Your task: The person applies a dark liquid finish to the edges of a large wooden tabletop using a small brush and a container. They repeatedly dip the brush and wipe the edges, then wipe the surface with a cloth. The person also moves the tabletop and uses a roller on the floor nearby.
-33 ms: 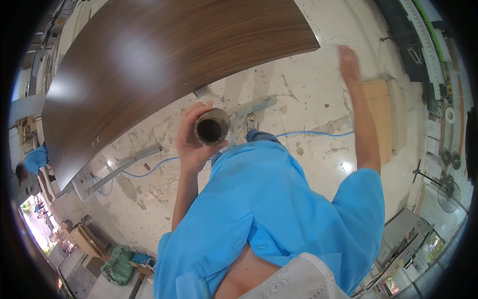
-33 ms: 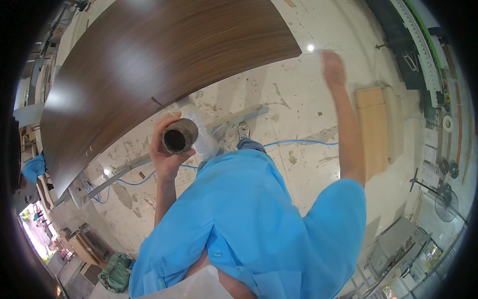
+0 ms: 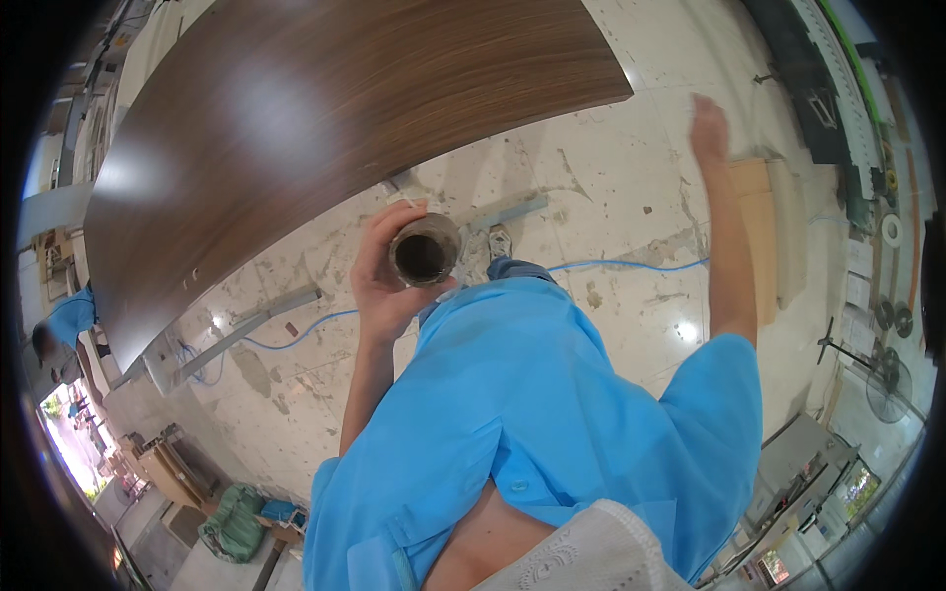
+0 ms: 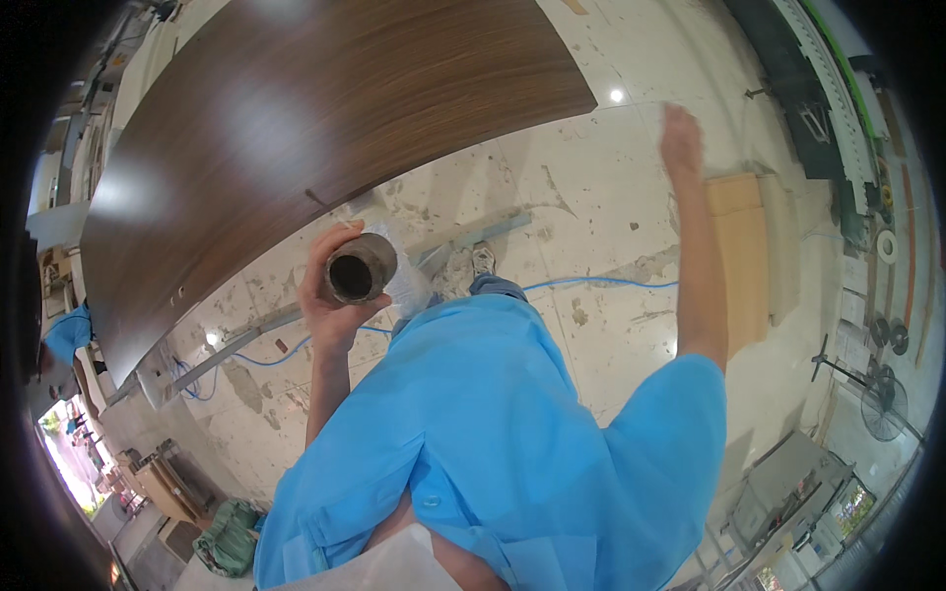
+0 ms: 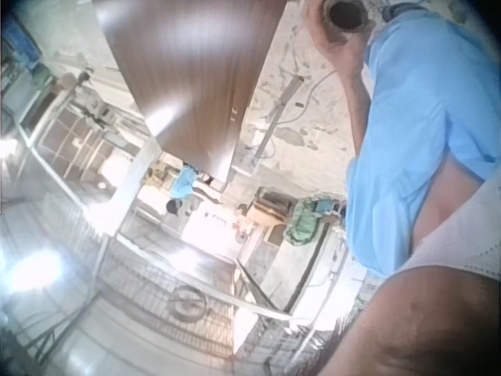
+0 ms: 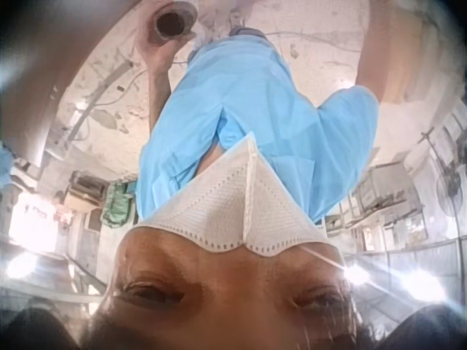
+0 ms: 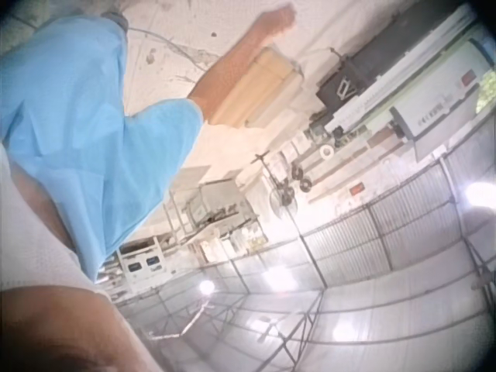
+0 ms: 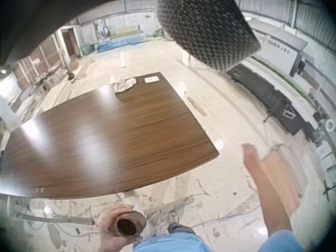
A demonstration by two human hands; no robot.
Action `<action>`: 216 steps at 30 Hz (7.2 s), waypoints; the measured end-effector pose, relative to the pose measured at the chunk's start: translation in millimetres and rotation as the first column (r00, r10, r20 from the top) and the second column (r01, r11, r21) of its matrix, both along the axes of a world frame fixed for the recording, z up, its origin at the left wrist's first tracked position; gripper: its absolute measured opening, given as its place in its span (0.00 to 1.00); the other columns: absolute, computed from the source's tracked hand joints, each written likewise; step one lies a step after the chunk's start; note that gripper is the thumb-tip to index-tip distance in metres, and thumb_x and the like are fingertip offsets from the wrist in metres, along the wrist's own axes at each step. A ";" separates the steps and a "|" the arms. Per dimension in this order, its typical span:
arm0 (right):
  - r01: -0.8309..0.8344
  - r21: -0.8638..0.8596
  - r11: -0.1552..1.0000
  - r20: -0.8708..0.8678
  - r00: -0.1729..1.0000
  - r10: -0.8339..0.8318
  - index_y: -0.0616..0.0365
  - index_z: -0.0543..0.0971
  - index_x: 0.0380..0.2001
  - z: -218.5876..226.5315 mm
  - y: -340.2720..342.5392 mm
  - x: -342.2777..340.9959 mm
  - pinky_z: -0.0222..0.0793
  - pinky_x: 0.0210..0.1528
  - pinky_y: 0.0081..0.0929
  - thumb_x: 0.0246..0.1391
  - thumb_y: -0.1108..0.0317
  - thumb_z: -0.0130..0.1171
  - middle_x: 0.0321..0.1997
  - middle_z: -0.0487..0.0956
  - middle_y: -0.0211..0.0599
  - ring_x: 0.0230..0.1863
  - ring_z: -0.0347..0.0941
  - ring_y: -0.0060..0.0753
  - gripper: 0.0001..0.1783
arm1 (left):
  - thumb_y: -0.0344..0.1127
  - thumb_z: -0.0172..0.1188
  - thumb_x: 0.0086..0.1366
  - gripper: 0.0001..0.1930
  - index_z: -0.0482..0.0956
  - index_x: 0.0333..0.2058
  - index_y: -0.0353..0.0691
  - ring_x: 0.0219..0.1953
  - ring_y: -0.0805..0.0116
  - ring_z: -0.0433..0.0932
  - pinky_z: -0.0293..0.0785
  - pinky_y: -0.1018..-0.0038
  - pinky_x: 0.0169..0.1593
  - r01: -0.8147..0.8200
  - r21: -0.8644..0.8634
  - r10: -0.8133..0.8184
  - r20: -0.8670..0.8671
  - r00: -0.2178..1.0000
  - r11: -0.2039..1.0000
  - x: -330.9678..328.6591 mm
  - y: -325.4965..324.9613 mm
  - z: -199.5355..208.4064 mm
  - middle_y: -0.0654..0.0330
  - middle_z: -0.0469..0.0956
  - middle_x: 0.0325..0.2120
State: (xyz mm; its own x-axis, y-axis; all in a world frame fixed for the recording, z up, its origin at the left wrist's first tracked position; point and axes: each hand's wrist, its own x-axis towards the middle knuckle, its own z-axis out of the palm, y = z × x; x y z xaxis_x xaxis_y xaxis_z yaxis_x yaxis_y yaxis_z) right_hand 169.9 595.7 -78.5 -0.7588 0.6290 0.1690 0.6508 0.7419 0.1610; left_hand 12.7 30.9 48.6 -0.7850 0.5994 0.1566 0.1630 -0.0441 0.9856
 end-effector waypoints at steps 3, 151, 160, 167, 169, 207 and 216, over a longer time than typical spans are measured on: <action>0.039 -0.019 0.999 -0.325 0.945 -0.043 0.56 0.76 0.62 4.9 54.5 51.4 0.74 0.58 0.53 0.65 0.67 0.57 0.57 0.80 0.51 0.57 0.77 0.61 0.23 | 0.33 0.85 0.40 0.41 0.82 0.57 0.38 0.63 0.59 0.75 0.69 0.63 0.67 0.027 -0.003 -0.027 -0.007 1.000 1.000 4.2 10.1 2.9 0.52 0.77 0.61; -0.240 -0.731 0.639 -0.627 0.605 -0.490 0.55 0.87 0.38 -27.5 -254.8 -99.8 0.78 0.44 0.37 0.59 0.59 0.68 0.37 0.87 0.44 0.39 0.85 0.48 0.12 | 0.25 0.80 0.45 0.39 0.80 0.61 0.42 0.65 0.58 0.76 0.70 0.64 0.71 0.326 -0.158 -0.305 0.144 0.941 0.932 14.9 55.5 -33.9 0.56 0.77 0.61; -0.304 -0.733 0.608 -0.631 0.637 -0.443 0.56 0.87 0.40 -28.7 -245.0 -100.6 0.77 0.44 0.33 0.59 0.61 0.69 0.35 0.88 0.43 0.38 0.85 0.42 0.12 | 0.20 0.79 0.46 0.41 0.79 0.62 0.40 0.66 0.63 0.73 0.66 0.66 0.70 0.363 -0.135 -0.334 0.199 0.921 0.922 18.7 62.6 -31.6 0.57 0.74 0.63; -0.308 -0.697 0.648 -0.682 0.564 -0.465 0.58 0.87 0.39 -31.0 -222.6 -90.8 0.77 0.45 0.29 0.59 0.62 0.70 0.34 0.87 0.40 0.36 0.83 0.31 0.11 | 0.22 0.79 0.47 0.40 0.79 0.62 0.40 0.65 0.61 0.75 0.68 0.66 0.71 0.359 -0.103 -0.334 0.202 0.921 0.928 21.8 65.3 -32.1 0.56 0.74 0.63; -0.331 -0.682 0.653 -0.688 0.592 -0.419 0.58 0.87 0.39 -32.3 -222.5 -92.5 0.77 0.44 0.29 0.59 0.62 0.70 0.34 0.88 0.41 0.36 0.83 0.31 0.11 | 0.23 0.79 0.48 0.39 0.79 0.62 0.41 0.65 0.61 0.75 0.69 0.65 0.71 0.360 -0.113 -0.335 0.195 0.922 0.926 21.7 66.9 -32.4 0.56 0.74 0.62; -0.088 -0.585 0.806 -0.749 0.439 -0.496 0.59 0.87 0.41 -49.5 -130.7 -54.6 0.77 0.49 0.34 0.60 0.61 0.69 0.40 0.88 0.43 0.42 0.85 0.42 0.13 | 0.23 0.79 0.47 0.38 0.80 0.60 0.42 0.63 0.60 0.77 0.72 0.65 0.68 0.318 -0.147 -0.304 0.113 0.946 0.936 29.5 71.9 -30.3 0.55 0.76 0.61; -0.297 -0.693 0.656 -0.702 0.484 -0.522 0.61 0.88 0.44 -28.3 -195.9 -63.0 0.75 0.51 0.27 0.63 0.65 0.69 0.41 0.88 0.35 0.43 0.82 0.27 0.12 | 0.24 0.81 0.49 0.39 0.79 0.62 0.41 0.64 0.62 0.77 0.71 0.65 0.69 0.247 -0.129 -0.227 0.154 0.962 0.960 32.3 31.0 -16.8 0.57 0.76 0.61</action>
